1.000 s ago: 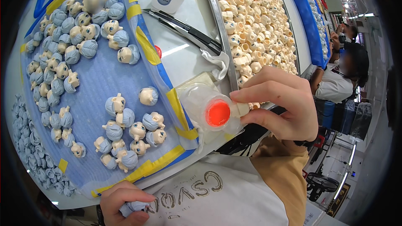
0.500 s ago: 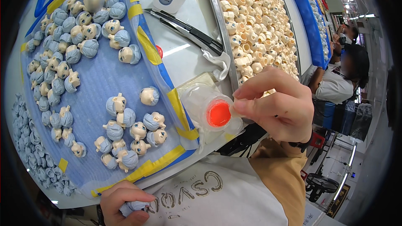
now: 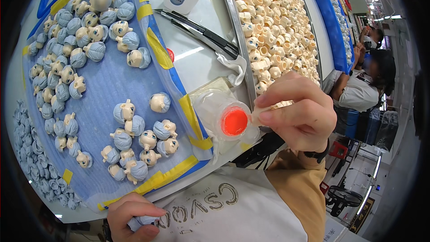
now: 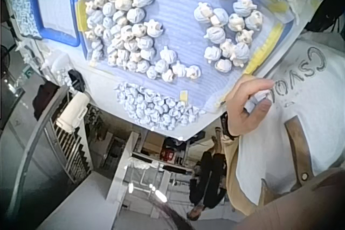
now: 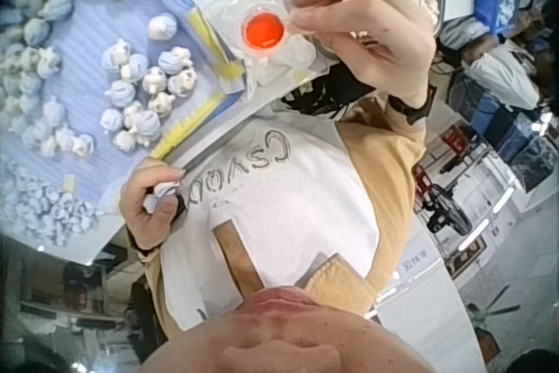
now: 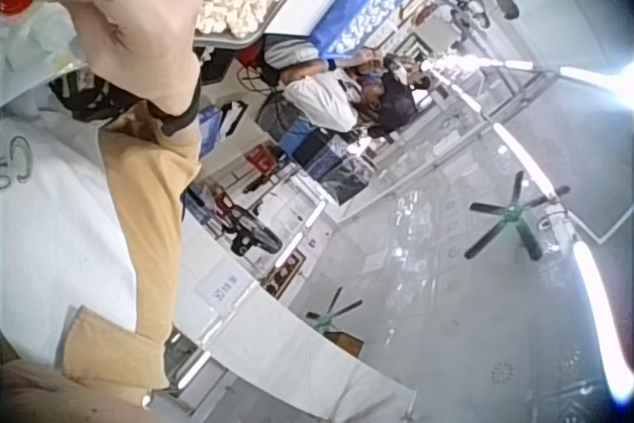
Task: The person assembles small figurines by applying glue to the base of a head and attaching a hat. They work at a table with trays of parts, picking up a head, applying adhesive, and then placing a hat on top before setting the finished unit aside.
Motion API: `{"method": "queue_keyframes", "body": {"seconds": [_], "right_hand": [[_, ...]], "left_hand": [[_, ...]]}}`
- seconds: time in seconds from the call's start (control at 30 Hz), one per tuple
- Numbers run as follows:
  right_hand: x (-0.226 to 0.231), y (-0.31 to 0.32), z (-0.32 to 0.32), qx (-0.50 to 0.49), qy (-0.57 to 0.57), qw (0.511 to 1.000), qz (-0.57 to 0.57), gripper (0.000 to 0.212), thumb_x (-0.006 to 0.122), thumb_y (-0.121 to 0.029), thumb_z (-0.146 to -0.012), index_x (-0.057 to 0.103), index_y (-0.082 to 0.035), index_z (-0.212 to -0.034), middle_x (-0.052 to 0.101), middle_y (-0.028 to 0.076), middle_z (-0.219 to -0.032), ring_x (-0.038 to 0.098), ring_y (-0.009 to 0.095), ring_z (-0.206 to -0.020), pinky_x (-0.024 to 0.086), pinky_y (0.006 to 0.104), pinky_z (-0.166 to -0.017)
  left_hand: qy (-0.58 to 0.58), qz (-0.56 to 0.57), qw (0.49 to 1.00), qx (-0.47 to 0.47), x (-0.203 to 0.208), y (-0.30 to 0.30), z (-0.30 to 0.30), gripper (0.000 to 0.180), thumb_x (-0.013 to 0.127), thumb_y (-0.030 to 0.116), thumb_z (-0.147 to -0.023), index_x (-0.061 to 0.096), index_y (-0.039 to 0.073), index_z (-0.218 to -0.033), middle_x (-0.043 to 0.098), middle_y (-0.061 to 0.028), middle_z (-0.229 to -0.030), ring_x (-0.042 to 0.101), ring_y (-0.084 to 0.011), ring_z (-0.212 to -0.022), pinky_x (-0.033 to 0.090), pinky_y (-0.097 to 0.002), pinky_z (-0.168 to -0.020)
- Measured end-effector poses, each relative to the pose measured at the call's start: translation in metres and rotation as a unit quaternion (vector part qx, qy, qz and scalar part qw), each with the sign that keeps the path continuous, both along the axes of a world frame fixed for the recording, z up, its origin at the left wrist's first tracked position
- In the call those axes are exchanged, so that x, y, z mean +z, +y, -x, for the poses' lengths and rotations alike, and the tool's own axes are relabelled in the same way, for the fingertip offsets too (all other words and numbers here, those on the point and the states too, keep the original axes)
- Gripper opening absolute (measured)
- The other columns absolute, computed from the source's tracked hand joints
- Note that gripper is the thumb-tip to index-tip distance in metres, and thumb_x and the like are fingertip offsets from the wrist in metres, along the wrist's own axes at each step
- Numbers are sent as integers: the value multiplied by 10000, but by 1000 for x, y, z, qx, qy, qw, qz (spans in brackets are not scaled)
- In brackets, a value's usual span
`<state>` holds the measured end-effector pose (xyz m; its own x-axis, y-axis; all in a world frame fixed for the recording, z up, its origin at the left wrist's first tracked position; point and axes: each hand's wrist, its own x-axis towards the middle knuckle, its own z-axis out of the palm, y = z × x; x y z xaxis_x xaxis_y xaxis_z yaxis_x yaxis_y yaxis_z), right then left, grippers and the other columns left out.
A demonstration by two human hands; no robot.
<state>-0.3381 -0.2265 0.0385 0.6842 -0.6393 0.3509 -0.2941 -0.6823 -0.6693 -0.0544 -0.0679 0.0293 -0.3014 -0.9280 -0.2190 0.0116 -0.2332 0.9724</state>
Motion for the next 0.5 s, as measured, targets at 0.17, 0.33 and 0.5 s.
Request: {"method": "queue_keyframes", "body": {"seconds": [0.17, 0.33, 0.5], "right_hand": [[2, 3, -1, -38, -41, 998, -11, 225, 650, 99, -641, 639, -41, -816, 623, 127, -848, 585, 198, -672, 449, 280, -580], [1, 6, 1, -52, -87, 994, -32, 269, 650, 127, -616, 645, -24, -839, 637, 135, -859, 597, 203, -676, 471, 276, -588], [7, 6, 5, -65, -65, 993, -78, 279, 673, 105, -610, 638, -7, -863, 643, 144, -870, 614, 224, -717, 478, 290, -613]], "left_hand": [[-1, 6, 1000, 1, 0, 0, 1, 342, 576, 301, -875, 592, -35, -935, 593, -132, -831, 555, -218, -718, 413, -299, -636], [7, 16, 1000, -11, -2, 0, -1, 330, 569, 290, -883, 584, -33, -951, 579, -123, -820, 539, -204, -695, 404, -297, -619], [15, 25, 1000, -3, -2, 0, 0, 326, 564, 284, -887, 579, -35, -953, 564, -118, -801, 523, -190, -676, 392, -289, -602]]}}
